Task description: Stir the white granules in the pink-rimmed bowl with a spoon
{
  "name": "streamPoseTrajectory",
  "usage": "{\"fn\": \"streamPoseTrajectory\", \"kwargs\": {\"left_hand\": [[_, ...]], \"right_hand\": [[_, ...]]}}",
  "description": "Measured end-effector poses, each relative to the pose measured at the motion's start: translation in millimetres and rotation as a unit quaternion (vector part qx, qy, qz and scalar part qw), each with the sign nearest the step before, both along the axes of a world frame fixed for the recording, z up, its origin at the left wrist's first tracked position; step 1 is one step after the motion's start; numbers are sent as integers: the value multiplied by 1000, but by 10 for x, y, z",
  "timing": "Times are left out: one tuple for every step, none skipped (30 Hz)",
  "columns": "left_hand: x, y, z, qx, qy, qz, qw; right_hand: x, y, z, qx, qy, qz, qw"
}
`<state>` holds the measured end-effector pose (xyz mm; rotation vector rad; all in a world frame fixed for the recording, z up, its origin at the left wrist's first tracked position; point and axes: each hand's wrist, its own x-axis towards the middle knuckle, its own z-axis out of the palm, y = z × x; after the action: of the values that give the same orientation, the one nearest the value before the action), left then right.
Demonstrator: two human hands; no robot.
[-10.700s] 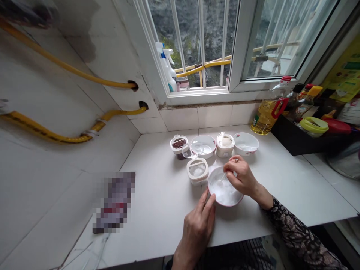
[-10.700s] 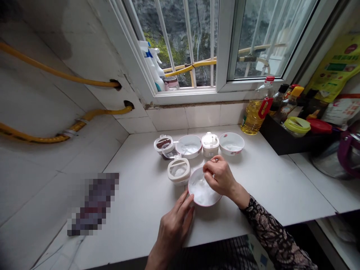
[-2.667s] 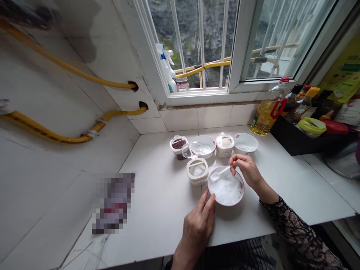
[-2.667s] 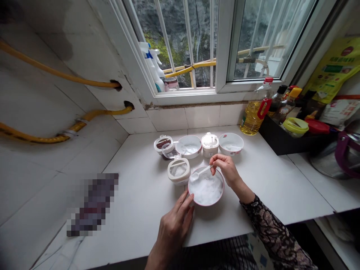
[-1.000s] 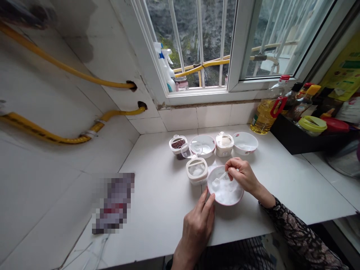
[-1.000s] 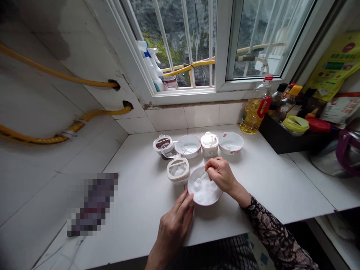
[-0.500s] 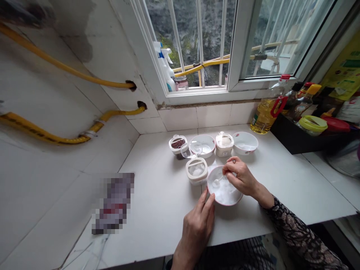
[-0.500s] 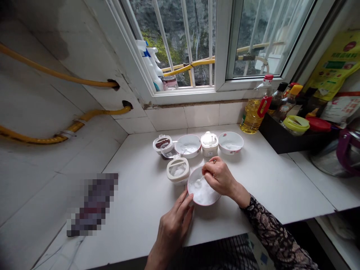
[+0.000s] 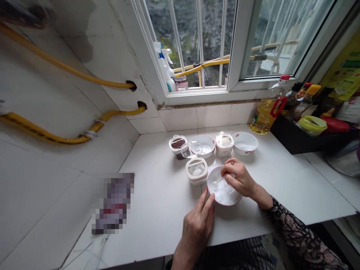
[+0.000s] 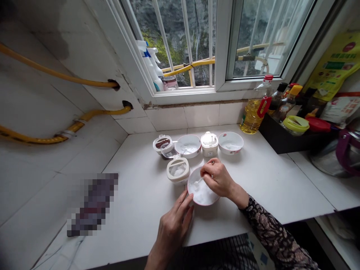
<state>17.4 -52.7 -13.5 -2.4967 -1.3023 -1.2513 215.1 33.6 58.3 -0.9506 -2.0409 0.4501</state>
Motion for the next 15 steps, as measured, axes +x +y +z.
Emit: {"fn": "streamPoseTrajectory", "kwargs": {"left_hand": [[-1, 0, 0, -1, -1, 0, 1000], [-2, 0, 0, -3, -1, 0, 1000], [-3, 0, -1, -5, -1, -1, 1000], [-4, -1, -3, -7, 0, -1, 1000], [-5, -2, -5, -8, 1, -2, 1000], [-5, -3, -7, -9, 1, -2, 1000], [-5, -4, -10, -8, 2, -2, 1000], [-4, -4, -13, -8, 2, -1, 1000], [-4, -4, -16, -7, 1, -1, 1000], [-3, -3, -19, -6, 0, -1, 1000], [-2, -1, -21, -5, 0, -1, 1000], [-2, 1, -22, -4, 0, 0, 1000], [-1, 3, -23, -3, 0, 0, 1000], [-1, 5, -22, -2, 0, 1, 1000], [-1, 7, -21, -1, 0, 1, 1000]], "right_hand": [[-3, -2, -5, -10, 5, 0, 1000], [-6, -5, -7, -24, 11, -3, 1000], [-10, -7, -5, -40, 19, -8, 999], [-13, -10, -1, -58, 25, -13, 998], [-17, -12, 6, -76, 30, -19, 996], [-21, -14, 16, -94, 35, -23, 995], [-25, -15, 27, -111, 42, -28, 993], [-27, -15, 40, -129, 53, -34, 990], [-29, -14, 54, -149, 69, -41, 986], [-29, -12, 68, -171, 92, -48, 980], [-26, -8, 81, -195, 118, -54, 972], [-22, -2, 94, -222, 146, -57, 962], [-15, 5, 104, -248, 173, -58, 951], [-7, 15, 112, -272, 197, -56, 940], [3, 26, 118, -290, 217, -54, 931]]}}
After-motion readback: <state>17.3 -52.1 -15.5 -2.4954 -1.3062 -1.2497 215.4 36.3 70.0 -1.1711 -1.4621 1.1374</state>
